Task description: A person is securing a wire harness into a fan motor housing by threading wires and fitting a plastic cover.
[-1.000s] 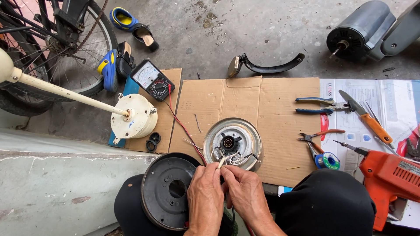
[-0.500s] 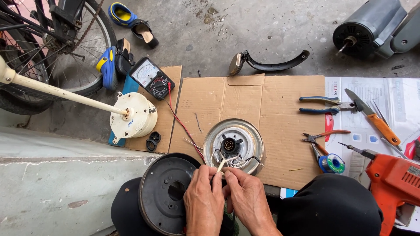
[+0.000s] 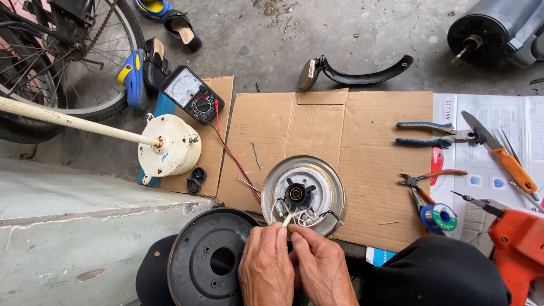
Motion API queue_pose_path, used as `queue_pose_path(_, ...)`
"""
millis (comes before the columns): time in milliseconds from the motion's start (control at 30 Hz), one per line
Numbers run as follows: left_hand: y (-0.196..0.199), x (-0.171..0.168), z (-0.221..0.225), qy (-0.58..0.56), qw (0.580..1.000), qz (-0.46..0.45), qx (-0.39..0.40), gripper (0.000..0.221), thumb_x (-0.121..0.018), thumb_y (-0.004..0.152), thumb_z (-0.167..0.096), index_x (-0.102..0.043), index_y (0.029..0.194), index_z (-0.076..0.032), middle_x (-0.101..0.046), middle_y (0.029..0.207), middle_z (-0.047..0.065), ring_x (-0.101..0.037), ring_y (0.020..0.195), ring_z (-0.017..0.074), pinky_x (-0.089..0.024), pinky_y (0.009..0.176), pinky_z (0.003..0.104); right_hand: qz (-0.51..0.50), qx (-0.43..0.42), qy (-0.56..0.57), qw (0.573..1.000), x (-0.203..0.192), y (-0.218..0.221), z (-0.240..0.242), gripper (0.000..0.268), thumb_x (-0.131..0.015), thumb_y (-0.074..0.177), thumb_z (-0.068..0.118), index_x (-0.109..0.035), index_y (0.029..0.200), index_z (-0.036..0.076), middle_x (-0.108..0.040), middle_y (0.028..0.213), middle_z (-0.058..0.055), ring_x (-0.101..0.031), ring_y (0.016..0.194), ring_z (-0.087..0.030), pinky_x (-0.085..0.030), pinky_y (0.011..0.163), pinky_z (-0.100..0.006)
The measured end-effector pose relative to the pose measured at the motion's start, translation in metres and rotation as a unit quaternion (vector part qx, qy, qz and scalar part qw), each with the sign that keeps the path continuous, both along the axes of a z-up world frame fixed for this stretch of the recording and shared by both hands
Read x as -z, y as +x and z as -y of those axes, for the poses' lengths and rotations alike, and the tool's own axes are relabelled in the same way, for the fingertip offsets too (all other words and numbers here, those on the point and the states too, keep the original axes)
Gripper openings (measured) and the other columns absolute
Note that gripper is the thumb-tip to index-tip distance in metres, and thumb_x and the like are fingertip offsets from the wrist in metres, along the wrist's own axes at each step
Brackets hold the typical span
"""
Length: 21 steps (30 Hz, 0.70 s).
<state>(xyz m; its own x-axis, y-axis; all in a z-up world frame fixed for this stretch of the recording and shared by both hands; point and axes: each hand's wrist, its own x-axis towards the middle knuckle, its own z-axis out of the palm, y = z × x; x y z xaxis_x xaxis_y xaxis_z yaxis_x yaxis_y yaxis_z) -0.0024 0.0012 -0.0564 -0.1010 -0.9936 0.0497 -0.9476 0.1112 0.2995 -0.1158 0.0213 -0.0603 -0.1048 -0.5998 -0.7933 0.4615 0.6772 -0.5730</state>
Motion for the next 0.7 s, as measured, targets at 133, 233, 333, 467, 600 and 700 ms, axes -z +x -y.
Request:
queue_pose_path(133,-0.002,-0.003,0.004,-0.005,0.998,0.061,0.005,0.015,-0.066,0.104,-0.028,-0.077,0.110,-0.020,-0.068,0.091,0.002,-0.069,0.075,0.0240,-0.057,0.066,0.042,-0.057,-0.059,0.012,0.997,-0.009,-0.003,0.004,0.036,-0.068,0.102,0.021,-0.094,0.125,0.010,-0.089,0.082,-0.006,-0.071,0.067,-0.011,-0.059,0.062,-0.025)
queue_pose_path(233,-0.003,-0.006,0.006,-0.007,0.999,0.032,-0.007,0.014,-0.069,0.102,-0.028,-0.079,0.107,-0.019,-0.069,0.089,0.002,-0.070,0.072,0.0240,-0.057,0.065,0.042,-0.034,-0.029,0.004,0.999,-0.003,0.001,0.002,0.037,-0.068,0.102,0.019,-0.095,0.126,0.008,-0.085,0.076,-0.009,-0.066,0.060,-0.013,-0.056,0.055,-0.026)
queue_pose_path(333,-0.006,-0.008,0.006,-0.003,1.000,-0.006,-0.020,0.012,-0.072,0.099,-0.026,-0.078,0.105,-0.017,-0.075,0.093,0.002,-0.074,0.075,0.0244,-0.060,0.068,0.042,-0.068,-0.049,0.014,0.996,-0.005,-0.001,0.004,0.037,-0.069,0.101,0.022,-0.093,0.127,0.012,-0.093,0.088,-0.006,-0.075,0.070,-0.011,-0.063,0.064,-0.025)
queue_pose_path(467,-0.005,-0.008,0.006,0.060,0.997,-0.004,-0.050,0.015,-0.073,0.099,-0.028,-0.076,0.110,-0.018,-0.076,0.099,0.001,-0.076,0.082,0.0223,-0.062,0.076,0.042,-0.066,-0.036,-0.007,0.997,-0.002,0.001,0.001,0.037,-0.069,0.100,0.020,-0.093,0.126,0.011,-0.095,0.093,-0.004,-0.078,0.077,-0.011,-0.065,0.070,-0.025)
queue_pose_path(600,-0.008,-0.020,0.010,0.045,0.998,-0.038,-0.036,0.013,-0.076,0.097,-0.025,-0.079,0.108,-0.018,-0.076,0.095,-0.001,-0.076,0.074,0.0202,-0.061,0.069,0.039,-0.120,-0.044,-0.035,0.991,0.002,0.007,-0.004,0.033,-0.073,0.099,0.021,-0.093,0.124,0.016,-0.093,0.087,-0.002,-0.075,0.069,-0.011,-0.063,0.064,-0.026)
queue_pose_path(700,-0.009,-0.027,0.011,0.045,0.997,-0.055,-0.033,0.013,-0.077,0.097,-0.023,-0.081,0.108,-0.018,-0.075,0.097,-0.002,-0.076,0.072,0.0190,-0.062,0.066,0.037,-0.190,-0.100,-0.053,0.975,0.004,0.013,-0.008,0.034,-0.076,0.095,0.025,-0.090,0.126,0.027,-0.098,0.095,0.005,-0.084,0.075,-0.006,-0.069,0.071,-0.025)
